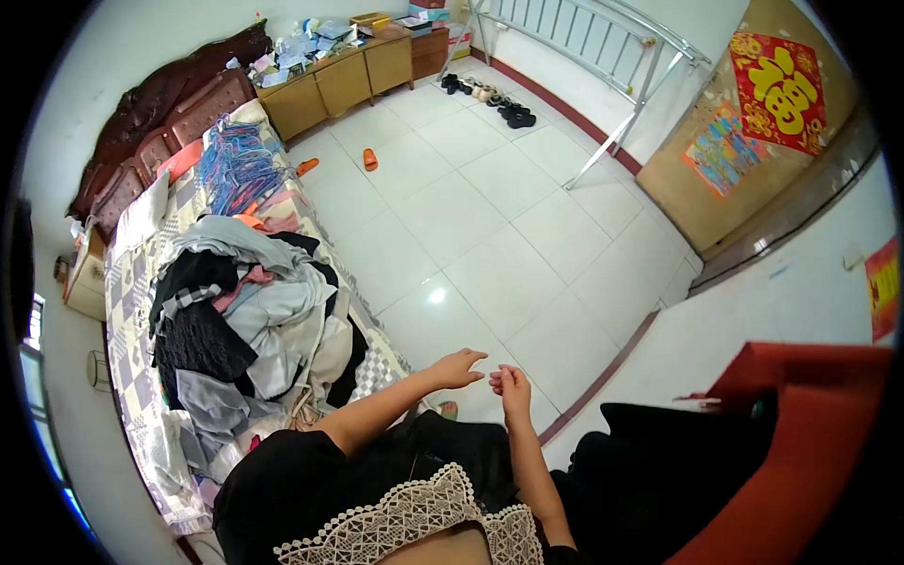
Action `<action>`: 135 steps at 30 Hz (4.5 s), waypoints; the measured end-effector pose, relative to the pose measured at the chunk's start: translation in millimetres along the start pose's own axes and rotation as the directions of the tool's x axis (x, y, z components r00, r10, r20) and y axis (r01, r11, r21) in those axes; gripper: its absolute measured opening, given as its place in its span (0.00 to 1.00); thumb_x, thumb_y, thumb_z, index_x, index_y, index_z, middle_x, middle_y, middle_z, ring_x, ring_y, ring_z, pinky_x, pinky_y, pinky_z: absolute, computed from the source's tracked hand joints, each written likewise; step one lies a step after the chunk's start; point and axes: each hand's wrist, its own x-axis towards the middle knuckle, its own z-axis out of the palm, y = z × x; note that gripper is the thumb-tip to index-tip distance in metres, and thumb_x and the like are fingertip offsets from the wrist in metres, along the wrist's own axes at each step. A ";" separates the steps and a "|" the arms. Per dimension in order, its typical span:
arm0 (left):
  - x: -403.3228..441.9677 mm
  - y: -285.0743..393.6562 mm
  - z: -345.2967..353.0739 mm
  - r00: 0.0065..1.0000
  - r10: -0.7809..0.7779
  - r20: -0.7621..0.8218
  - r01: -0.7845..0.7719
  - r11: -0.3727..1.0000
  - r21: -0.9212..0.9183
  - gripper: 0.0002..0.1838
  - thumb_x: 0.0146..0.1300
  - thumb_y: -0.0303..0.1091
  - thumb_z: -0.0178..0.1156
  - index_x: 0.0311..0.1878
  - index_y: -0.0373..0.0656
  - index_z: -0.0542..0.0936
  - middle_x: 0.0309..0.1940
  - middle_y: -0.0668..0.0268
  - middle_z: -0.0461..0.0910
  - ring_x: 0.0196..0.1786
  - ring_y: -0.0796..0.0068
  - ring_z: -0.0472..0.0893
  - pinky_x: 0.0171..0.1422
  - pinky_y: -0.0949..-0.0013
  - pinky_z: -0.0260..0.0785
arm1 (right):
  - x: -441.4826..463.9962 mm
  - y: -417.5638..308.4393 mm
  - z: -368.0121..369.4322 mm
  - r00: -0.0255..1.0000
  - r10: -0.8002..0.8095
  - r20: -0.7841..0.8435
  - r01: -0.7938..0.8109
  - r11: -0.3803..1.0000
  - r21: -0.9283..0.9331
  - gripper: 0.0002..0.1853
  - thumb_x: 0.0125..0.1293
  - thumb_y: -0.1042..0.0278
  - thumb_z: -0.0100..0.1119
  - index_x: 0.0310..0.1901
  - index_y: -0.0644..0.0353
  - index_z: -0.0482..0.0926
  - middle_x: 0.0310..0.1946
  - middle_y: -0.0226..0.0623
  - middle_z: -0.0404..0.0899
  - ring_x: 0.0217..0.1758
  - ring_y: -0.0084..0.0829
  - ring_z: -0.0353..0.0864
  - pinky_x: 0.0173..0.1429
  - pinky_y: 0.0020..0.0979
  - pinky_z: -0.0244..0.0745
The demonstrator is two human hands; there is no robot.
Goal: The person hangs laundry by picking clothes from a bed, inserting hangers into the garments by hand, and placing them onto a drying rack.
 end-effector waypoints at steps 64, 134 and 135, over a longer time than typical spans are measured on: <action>-29.8 -352.3 -538.5 -0.818 -0.312 -0.484 0.341 0.416 -0.843 0.19 0.51 0.26 0.62 0.49 0.44 0.76 0.52 0.56 0.73 0.54 0.55 0.72 0.57 0.62 0.64 | 545.3 -117.4 833.2 -0.138 0.629 0.765 0.484 0.717 -0.501 0.08 0.65 0.70 0.50 0.42 0.63 0.75 0.29 0.31 0.77 0.29 0.20 0.77 0.32 0.22 0.71; -258.2 -450.6 -592.4 -0.881 -0.381 -0.280 0.384 -0.232 -0.894 0.08 0.52 0.35 0.59 0.35 0.44 0.78 0.39 0.61 0.76 0.45 0.59 0.76 0.52 0.57 0.66 | 423.3 -136.9 1083.1 -0.424 0.282 0.861 0.669 0.738 0.088 0.15 0.53 0.75 0.58 0.45 0.59 0.78 0.27 0.24 0.72 0.29 0.17 0.67 0.34 0.23 0.63; -264.5 -449.2 -596.0 -0.882 -0.349 -0.318 0.340 -0.001 -0.941 0.07 0.53 0.36 0.58 0.31 0.43 0.78 0.33 0.60 0.77 0.39 0.58 0.78 0.46 0.59 0.70 | 414.3 -137.9 1086.1 -0.483 0.233 0.844 0.578 0.809 0.107 0.15 0.53 0.75 0.58 0.45 0.60 0.77 0.29 0.24 0.72 0.29 0.18 0.66 0.34 0.22 0.63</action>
